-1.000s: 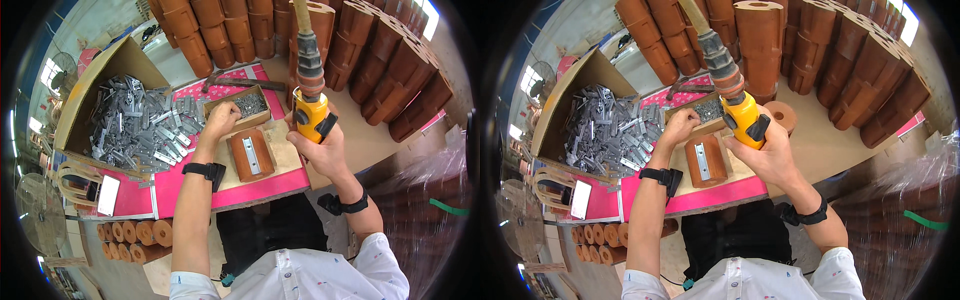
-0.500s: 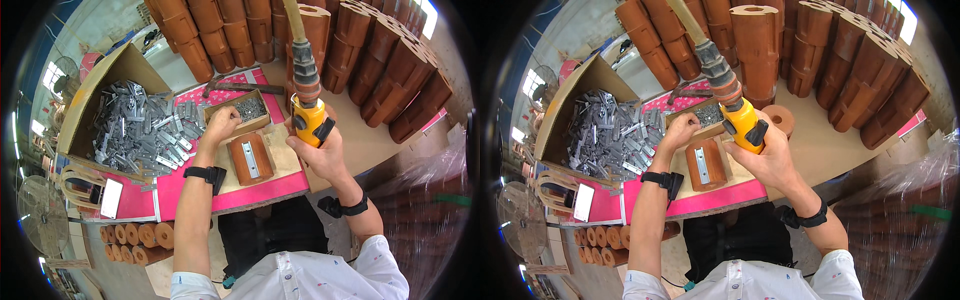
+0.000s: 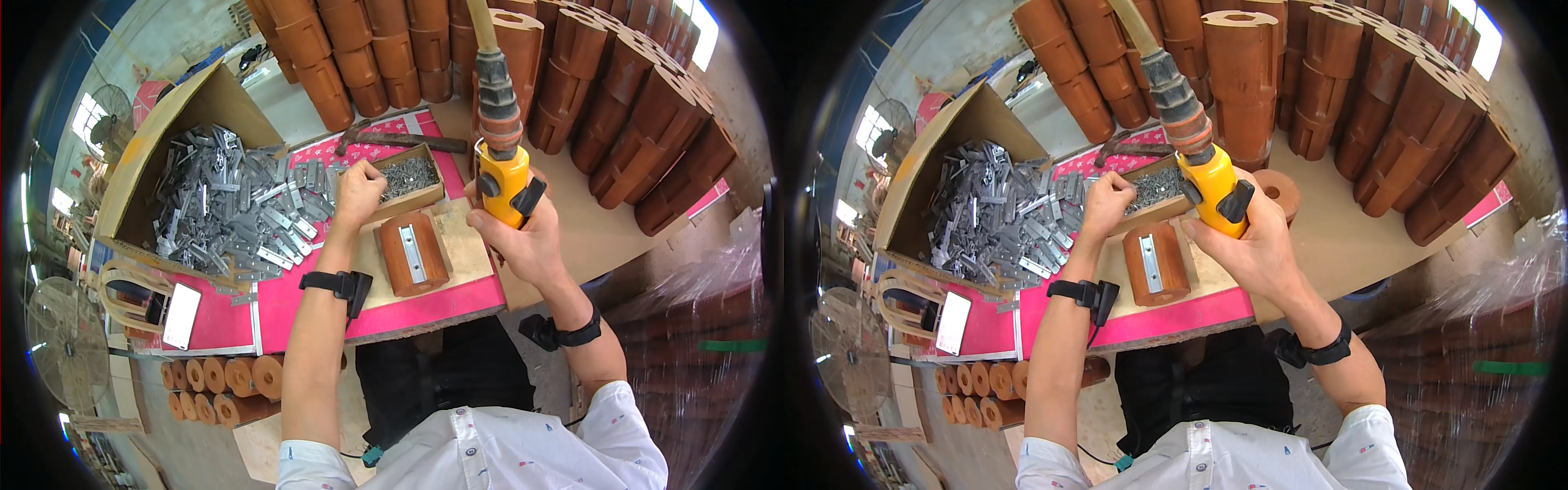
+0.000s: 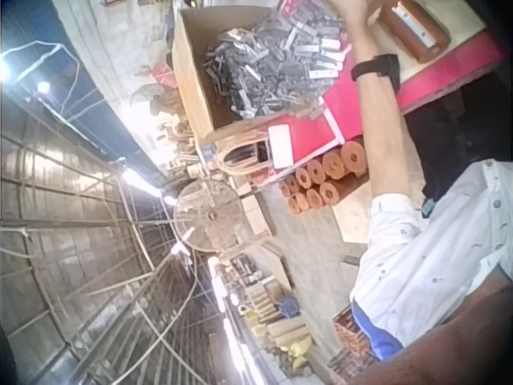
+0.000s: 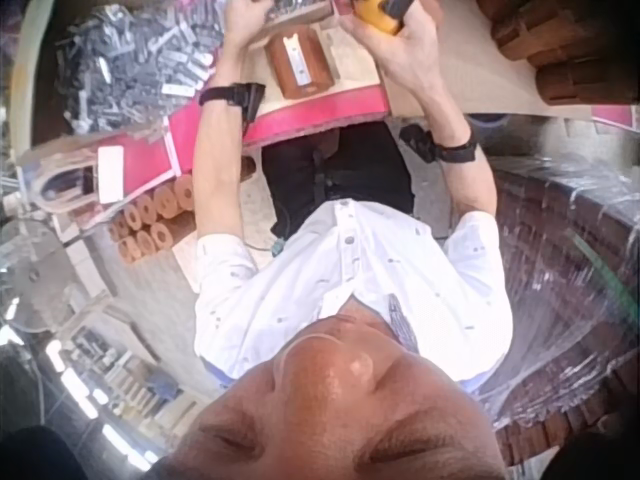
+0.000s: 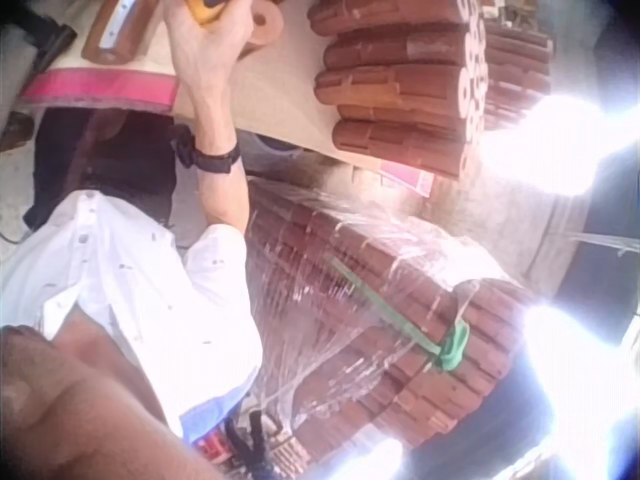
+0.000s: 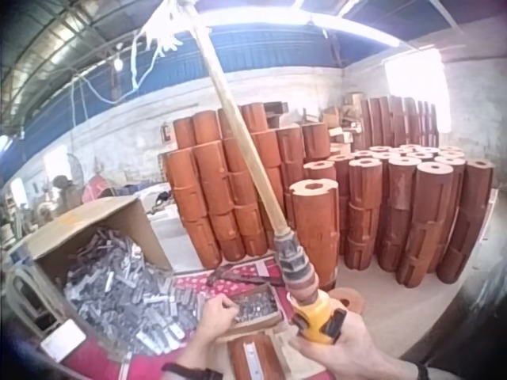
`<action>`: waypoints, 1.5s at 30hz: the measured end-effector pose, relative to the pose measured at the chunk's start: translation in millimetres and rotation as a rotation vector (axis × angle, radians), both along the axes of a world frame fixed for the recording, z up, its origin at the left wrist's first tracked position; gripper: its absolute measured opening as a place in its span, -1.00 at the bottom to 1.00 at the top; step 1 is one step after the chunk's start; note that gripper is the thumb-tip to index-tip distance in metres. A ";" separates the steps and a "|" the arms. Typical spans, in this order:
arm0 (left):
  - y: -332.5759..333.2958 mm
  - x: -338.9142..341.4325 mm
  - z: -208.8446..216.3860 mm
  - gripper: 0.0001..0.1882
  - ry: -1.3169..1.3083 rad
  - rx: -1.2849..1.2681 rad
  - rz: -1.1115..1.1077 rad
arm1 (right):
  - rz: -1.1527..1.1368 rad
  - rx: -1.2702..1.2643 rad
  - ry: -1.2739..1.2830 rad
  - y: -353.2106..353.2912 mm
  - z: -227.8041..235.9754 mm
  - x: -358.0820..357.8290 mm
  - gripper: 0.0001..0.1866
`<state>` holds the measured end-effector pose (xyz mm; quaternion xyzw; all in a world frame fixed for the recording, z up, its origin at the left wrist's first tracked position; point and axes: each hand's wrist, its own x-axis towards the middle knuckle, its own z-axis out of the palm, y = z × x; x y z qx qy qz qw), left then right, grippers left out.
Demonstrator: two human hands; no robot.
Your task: Attaching metal hinges to cylindrical wooden blocks using an electric screwdriver and a hammer.
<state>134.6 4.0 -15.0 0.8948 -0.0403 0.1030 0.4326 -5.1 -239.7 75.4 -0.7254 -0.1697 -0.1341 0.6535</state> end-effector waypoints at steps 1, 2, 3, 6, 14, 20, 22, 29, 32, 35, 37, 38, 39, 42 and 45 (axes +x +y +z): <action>-3.2 -5.1 12.3 -0.90 0.046 -0.113 0.001 | -0.003 -0.017 -0.038 -0.1 1.1 1.6 -0.54; -5.2 -14.7 23.3 -0.91 0.070 -0.170 0.007 | -0.003 -0.018 -0.036 -0.4 2.6 2.6 -0.54; 0.1 -21.0 24.7 -0.91 0.069 -0.169 0.015 | 0.014 -0.014 -0.020 1.2 6.3 2.4 -0.55; 9.0 -50.7 36.9 -0.80 0.010 -0.561 -0.126 | 0.063 0.052 0.022 9.0 12.7 6.2 -0.58; 2.6 -131.7 34.0 -0.81 0.124 -0.701 -0.144 | 0.175 0.198 -0.041 44.5 50.9 27.6 -0.65; -10.9 -150.4 30.7 -0.79 0.007 -0.715 -0.132 | 0.249 0.308 -0.104 73.2 62.2 38.4 -0.63; -20.1 -155.3 38.8 -0.74 0.066 -0.721 -0.129 | 0.237 0.303 -0.106 78.4 61.6 39.2 -0.63; -31.4 -156.7 44.1 -0.65 0.033 -0.592 -0.142 | 0.202 0.312 -0.130 88.3 54.8 43.8 -0.63; -33.9 -156.8 44.3 -0.65 0.042 -0.632 -0.142 | 0.198 0.303 -0.127 88.3 53.3 43.4 -0.63; -35.0 -155.7 44.2 -0.66 0.046 -0.619 -0.134 | 0.192 0.291 -0.127 88.8 52.7 42.6 -0.63; -34.5 -155.0 41.8 -0.68 -0.026 -0.580 -0.145 | 0.190 0.289 -0.132 89.2 52.1 42.3 -0.63; -34.0 -155.0 40.3 -0.68 -0.025 -0.580 -0.144 | 0.191 0.286 -0.144 89.6 51.6 42.7 -0.63; -34.4 -154.2 38.4 -0.68 -0.022 -0.598 -0.140 | 0.189 0.283 -0.157 89.0 50.6 43.4 -0.63; -36.9 -155.0 42.4 -0.70 0.011 -0.627 -0.129 | 0.173 0.279 -0.166 89.1 48.1 44.6 -0.64; -37.5 -153.6 43.9 -0.73 0.032 -0.609 -0.101 | 0.193 0.324 -0.164 90.5 48.3 44.3 -0.64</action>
